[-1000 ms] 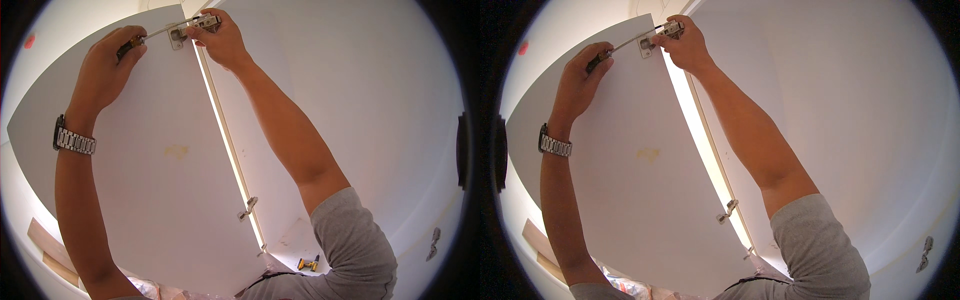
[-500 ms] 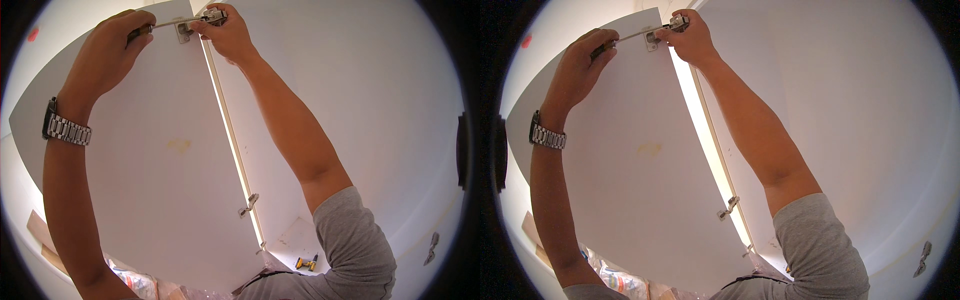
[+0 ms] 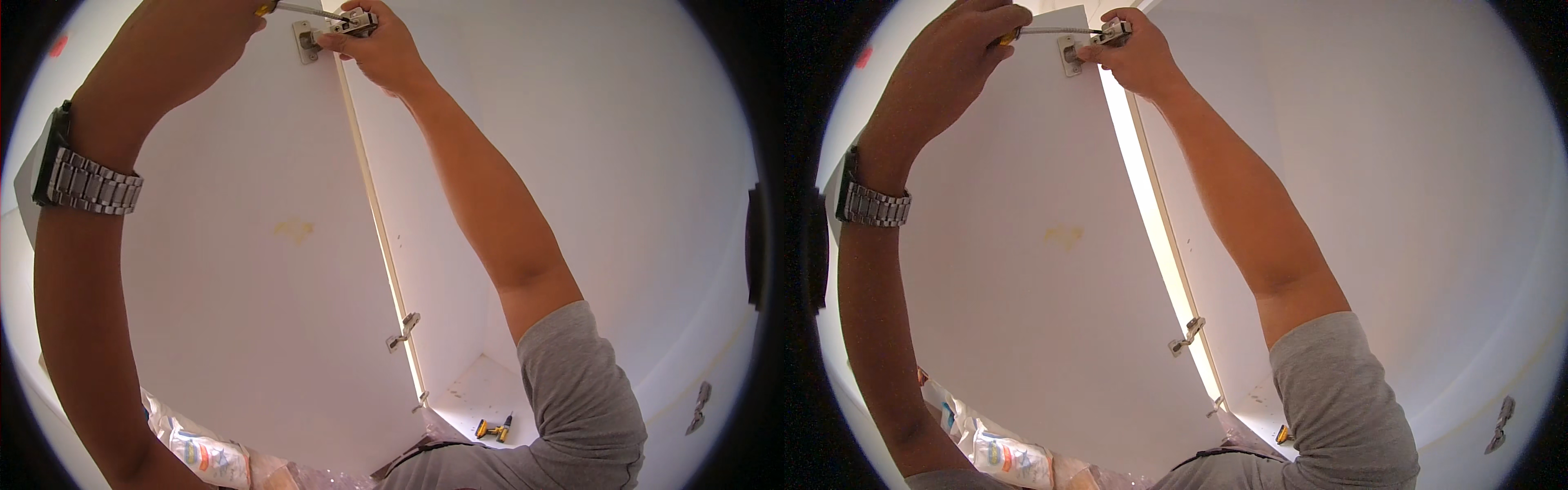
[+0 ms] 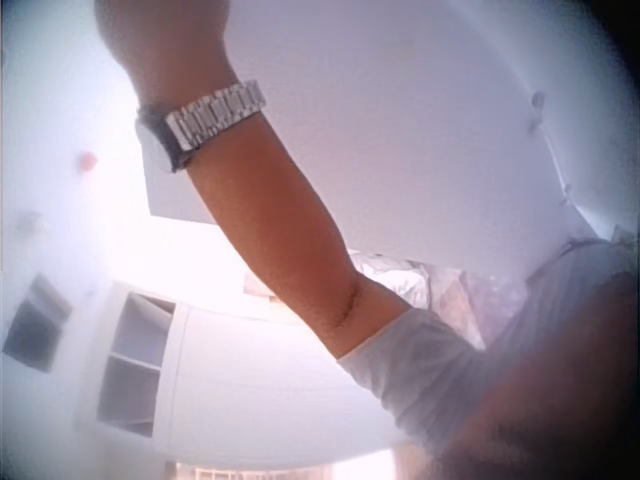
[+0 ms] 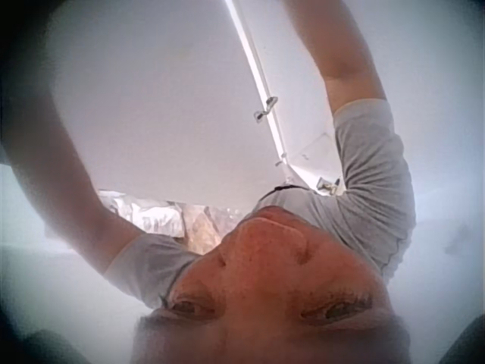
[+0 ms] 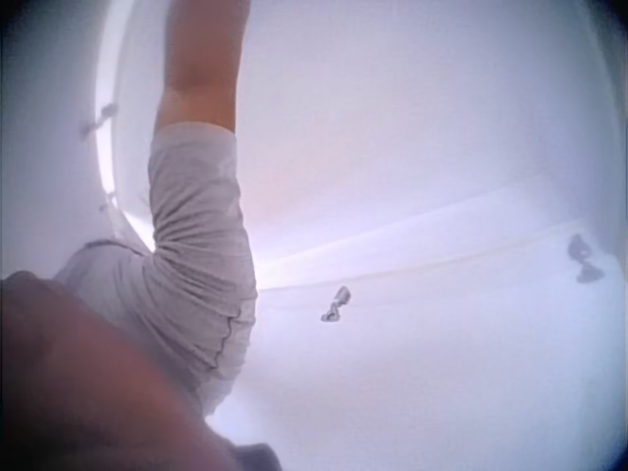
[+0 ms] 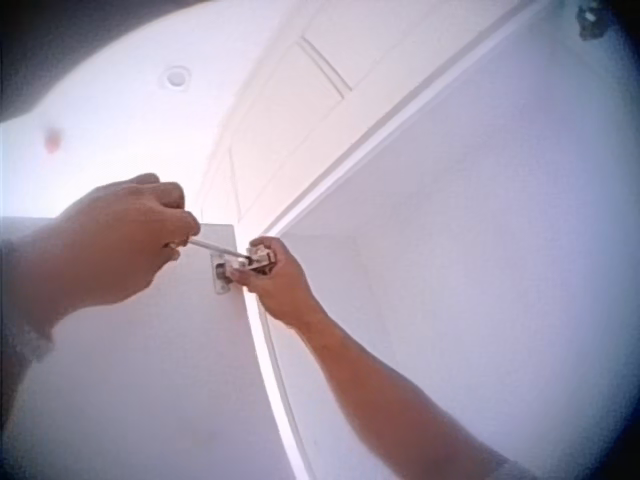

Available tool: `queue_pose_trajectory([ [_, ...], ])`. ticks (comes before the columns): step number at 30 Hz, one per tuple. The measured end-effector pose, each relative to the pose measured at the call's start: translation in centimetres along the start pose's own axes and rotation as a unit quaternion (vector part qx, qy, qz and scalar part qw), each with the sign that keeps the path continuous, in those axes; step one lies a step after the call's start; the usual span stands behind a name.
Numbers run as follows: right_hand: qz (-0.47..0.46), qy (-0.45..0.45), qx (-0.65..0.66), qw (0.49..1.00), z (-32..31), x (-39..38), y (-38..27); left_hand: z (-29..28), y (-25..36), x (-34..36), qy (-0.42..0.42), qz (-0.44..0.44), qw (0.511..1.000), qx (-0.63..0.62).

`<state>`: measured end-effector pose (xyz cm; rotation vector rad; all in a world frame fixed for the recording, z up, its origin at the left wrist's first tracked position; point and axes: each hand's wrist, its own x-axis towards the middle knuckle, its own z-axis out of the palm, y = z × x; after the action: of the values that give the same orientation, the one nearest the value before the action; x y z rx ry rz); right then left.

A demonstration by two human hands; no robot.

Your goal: The person installs a hinge on a white cabinet door using a drill and a screwdriver.

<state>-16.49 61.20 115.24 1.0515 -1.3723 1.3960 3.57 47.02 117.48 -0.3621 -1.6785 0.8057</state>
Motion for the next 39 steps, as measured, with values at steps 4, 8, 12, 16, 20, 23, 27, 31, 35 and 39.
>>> queue_pose_trajectory([
  [4,0.008,-0.029,-0.030,0.999,-1.0,0.9,-1.4,-0.7,-0.6,0.6,-0.006,0.011,1.000,-0.016],
  [8,0.008,-0.047,-0.057,0.997,-1.2,1.8,-2.3,-1.8,-0.6,0.7,-0.024,-0.063,0.996,-0.050],
  [12,0.002,-0.066,-0.067,0.996,-1.7,2.1,-2.0,-1.3,-1.1,0.5,-0.007,-0.070,0.993,-0.092],
  [16,-0.016,-0.054,-0.053,0.997,-1.3,2.2,-1.1,-1.4,-1.1,0.3,0.010,-0.011,1.000,-0.024],
  [20,-0.002,-0.041,-0.078,0.996,-1.4,2.5,-1.1,-1.6,-0.5,0.7,0.010,0.010,1.000,-0.006],
  [23,-0.014,-0.030,-0.081,0.996,-1.2,2.6,-0.9,-3.1,-0.6,1.1,-0.063,-0.004,0.998,-0.024],
  [27,-0.012,-0.013,-0.065,0.998,-0.4,2.8,-1.1,-3.3,-1.3,1.1,-0.101,-0.030,0.994,-0.021],
  [31,-0.003,-0.005,-0.072,0.997,-0.6,2.5,-1.7,1.2,-3.8,1.8,0.041,0.046,0.996,-0.065],
  [35,-0.011,0.006,-0.070,0.997,-0.4,2.6,-1.8,-4.9,-1.6,3.8,-0.202,-0.045,0.977,-0.044],
  [39,0.010,0.001,-0.073,0.997,-0.6,2.5,-2.1,-5.1,-1.6,3.4,-0.233,-0.099,0.963,-0.087],
])
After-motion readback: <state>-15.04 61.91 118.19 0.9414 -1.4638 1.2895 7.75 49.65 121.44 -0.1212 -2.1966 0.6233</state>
